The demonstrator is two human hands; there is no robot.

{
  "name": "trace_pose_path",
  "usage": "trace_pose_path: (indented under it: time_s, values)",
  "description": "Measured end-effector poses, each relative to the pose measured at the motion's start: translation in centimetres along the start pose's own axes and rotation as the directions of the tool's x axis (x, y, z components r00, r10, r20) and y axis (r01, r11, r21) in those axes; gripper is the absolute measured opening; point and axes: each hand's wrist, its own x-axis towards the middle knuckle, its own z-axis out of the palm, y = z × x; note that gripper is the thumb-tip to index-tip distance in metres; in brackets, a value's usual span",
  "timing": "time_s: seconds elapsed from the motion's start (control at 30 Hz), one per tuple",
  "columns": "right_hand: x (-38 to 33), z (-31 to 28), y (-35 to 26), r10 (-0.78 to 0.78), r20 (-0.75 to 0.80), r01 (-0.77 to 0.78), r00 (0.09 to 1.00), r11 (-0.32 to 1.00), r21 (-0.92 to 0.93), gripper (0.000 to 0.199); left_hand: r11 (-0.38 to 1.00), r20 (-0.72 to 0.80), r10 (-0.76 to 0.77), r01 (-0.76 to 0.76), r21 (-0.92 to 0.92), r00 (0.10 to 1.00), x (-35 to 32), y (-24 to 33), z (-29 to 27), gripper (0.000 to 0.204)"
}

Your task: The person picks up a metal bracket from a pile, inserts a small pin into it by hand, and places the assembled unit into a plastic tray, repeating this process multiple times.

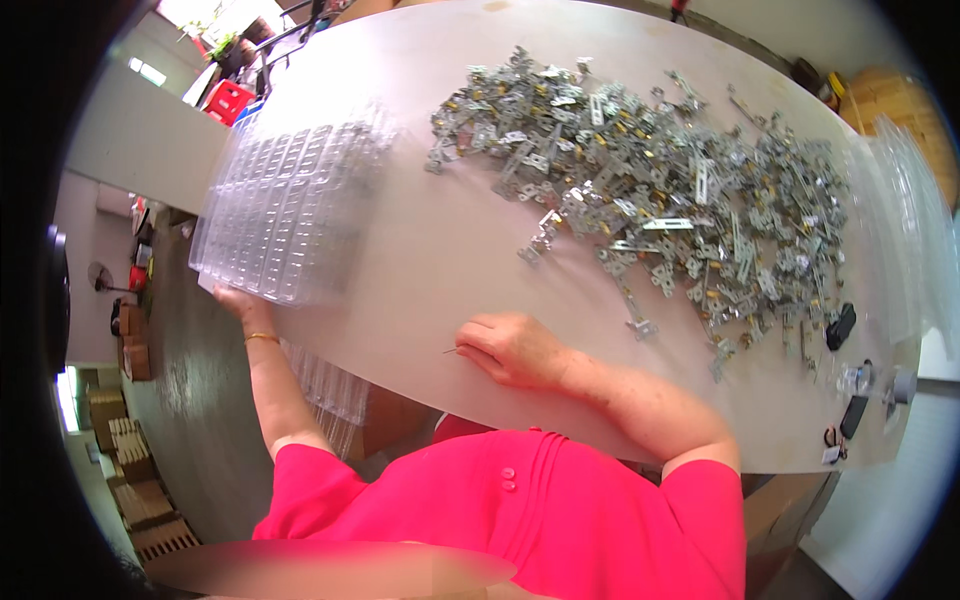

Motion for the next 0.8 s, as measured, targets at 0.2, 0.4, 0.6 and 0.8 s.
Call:
trace_pose_path:
  time_s: [0.2,0.4,0.6,0.8]
  values:
    - [-0.6,0.5,0.4,-0.040,-0.011,0.040,0.999,0.999,0.014,0.008,0.734,-0.287,0.540,-0.275,0.621,0.791,-2.5,3.6,-1.4,0.038]
    - [-1.4,0.4,0.7,-0.047,-0.021,0.047,0.999,0.999,0.012,0.008,0.424,0.422,0.578,-0.699,0.577,0.699,-16.8,3.0,12.4,0.021]
    - [-2.0,0.1,-0.1,-0.142,0.107,0.146,0.984,0.989,-0.033,0.008,0.245,0.842,0.424,-0.937,0.248,0.333,-24.7,-2.1,20.9,0.022]
    - [-4.4,-0.7,0.0,-0.126,-0.021,0.125,0.992,0.992,-0.024,0.011,0.419,0.921,0.107,-0.857,0.300,0.375,-29.4,-7.6,26.1,0.035]
